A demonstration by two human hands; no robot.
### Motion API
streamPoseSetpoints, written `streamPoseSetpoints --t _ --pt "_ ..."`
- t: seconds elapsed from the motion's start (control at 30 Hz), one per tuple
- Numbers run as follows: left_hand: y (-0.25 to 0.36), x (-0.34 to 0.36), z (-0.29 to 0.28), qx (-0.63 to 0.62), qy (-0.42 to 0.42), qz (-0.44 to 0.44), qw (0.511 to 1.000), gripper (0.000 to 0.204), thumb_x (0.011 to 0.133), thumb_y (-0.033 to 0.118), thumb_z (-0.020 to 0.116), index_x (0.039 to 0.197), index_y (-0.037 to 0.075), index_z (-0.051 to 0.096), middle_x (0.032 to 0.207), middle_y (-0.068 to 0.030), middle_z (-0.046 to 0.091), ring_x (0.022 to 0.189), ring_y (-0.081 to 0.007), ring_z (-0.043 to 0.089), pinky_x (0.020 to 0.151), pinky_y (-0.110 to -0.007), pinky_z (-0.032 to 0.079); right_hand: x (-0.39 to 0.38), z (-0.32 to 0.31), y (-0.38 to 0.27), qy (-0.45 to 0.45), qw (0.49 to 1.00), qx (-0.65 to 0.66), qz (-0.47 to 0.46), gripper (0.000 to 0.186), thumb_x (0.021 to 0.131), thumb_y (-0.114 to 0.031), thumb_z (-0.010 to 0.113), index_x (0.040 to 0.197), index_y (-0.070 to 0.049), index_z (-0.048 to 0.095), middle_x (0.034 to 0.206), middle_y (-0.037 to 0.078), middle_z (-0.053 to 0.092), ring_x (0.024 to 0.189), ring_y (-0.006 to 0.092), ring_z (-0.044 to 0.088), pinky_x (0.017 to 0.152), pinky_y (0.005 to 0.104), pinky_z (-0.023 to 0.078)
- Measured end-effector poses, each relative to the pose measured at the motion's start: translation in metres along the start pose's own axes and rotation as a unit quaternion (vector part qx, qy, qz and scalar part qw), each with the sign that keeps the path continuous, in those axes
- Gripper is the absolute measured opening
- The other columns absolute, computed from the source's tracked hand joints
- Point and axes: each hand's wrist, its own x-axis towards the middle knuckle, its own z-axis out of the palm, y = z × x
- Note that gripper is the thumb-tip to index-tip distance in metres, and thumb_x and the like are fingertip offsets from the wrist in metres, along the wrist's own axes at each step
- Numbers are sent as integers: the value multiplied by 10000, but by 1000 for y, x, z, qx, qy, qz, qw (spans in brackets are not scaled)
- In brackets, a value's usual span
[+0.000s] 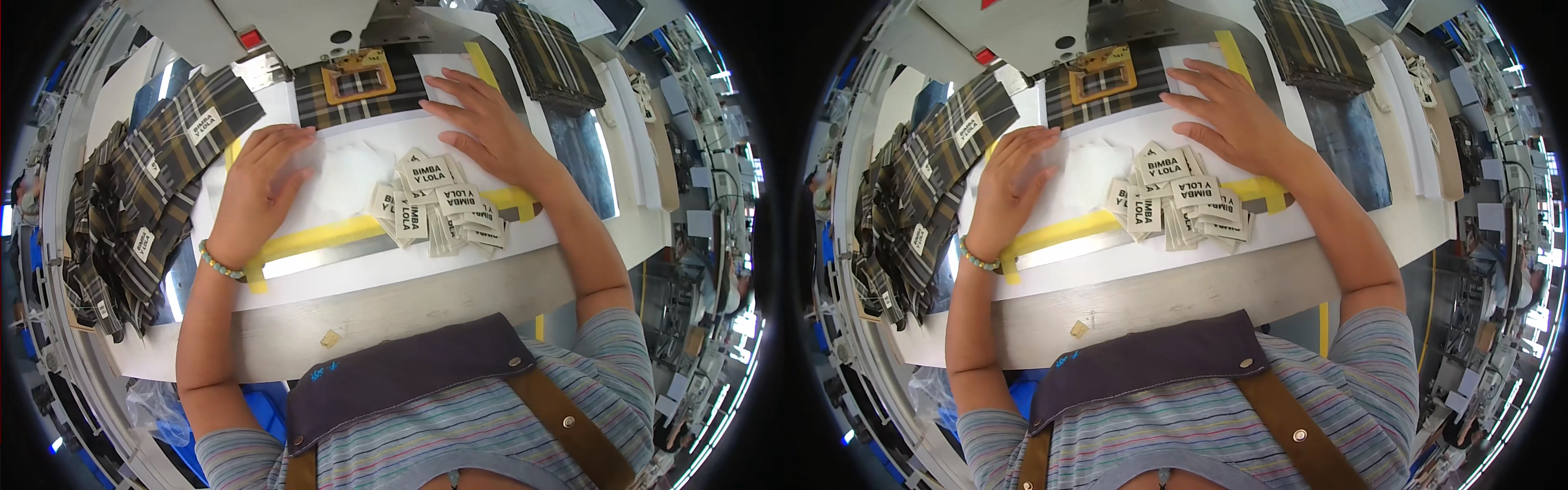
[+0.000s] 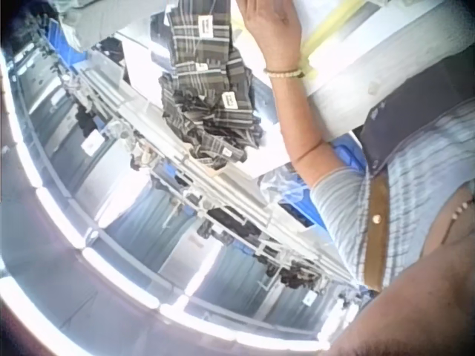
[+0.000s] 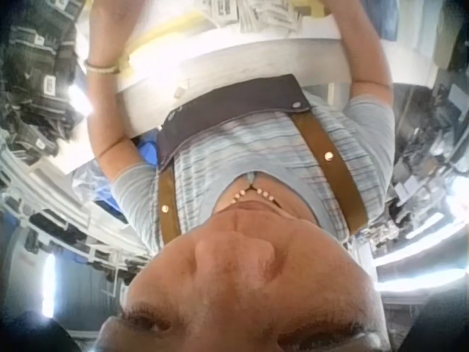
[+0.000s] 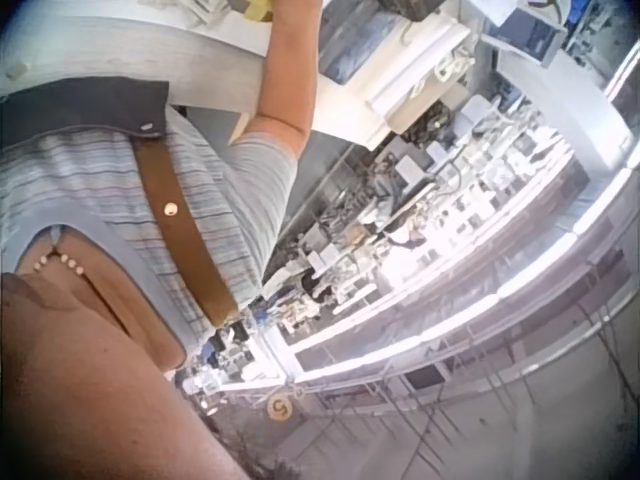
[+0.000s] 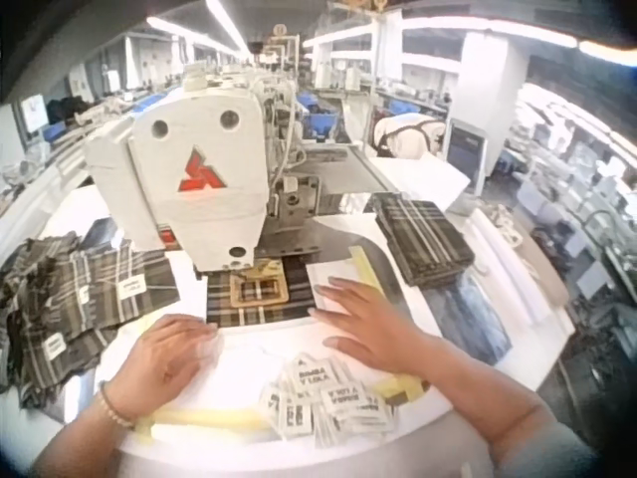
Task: The person operates an industrial sewing machine to attach small white labels to plaid fabric pieces. They pick up a fabric piece, place a label on it, and guide it through the machine to stitch the label in place. The finished pieces are stacked on the left side of the table.
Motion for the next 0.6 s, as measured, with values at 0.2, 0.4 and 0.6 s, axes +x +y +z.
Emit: streamPoseSetpoints --t 0.2,0.4,0.6 --pt "-3 0 3 24 3 17 1000 413 815 -28 722 1221 19 669 1305 -102 677 1237 -327 591 1074 -412 465 11 -16 -10 60 998 35 -11 303 967 -210 669 1229 -64 713 1419 105 600 1357 320 501 1111 435 429" --pt "-6 0 1 37 0 33 999 372 825 -13 721 1193 12 675 1303 -98 672 1223 -319 597 1060 -407 475 42 -18 -42 -28 985 170 -33 221 929 -219 687 1057 -52 752 1122 87 707 1064 287 637 916 403 513" --pt "-8 -1 2 33 -2 35 999 349 826 -7 722 1172 18 679 1303 -95 670 1221 -314 597 1050 -405 484 59 -24 -62 -105 973 200 -41 203 894 -187 715 1015 -29 756 1003 103 715 965 284 656 835 382 526"
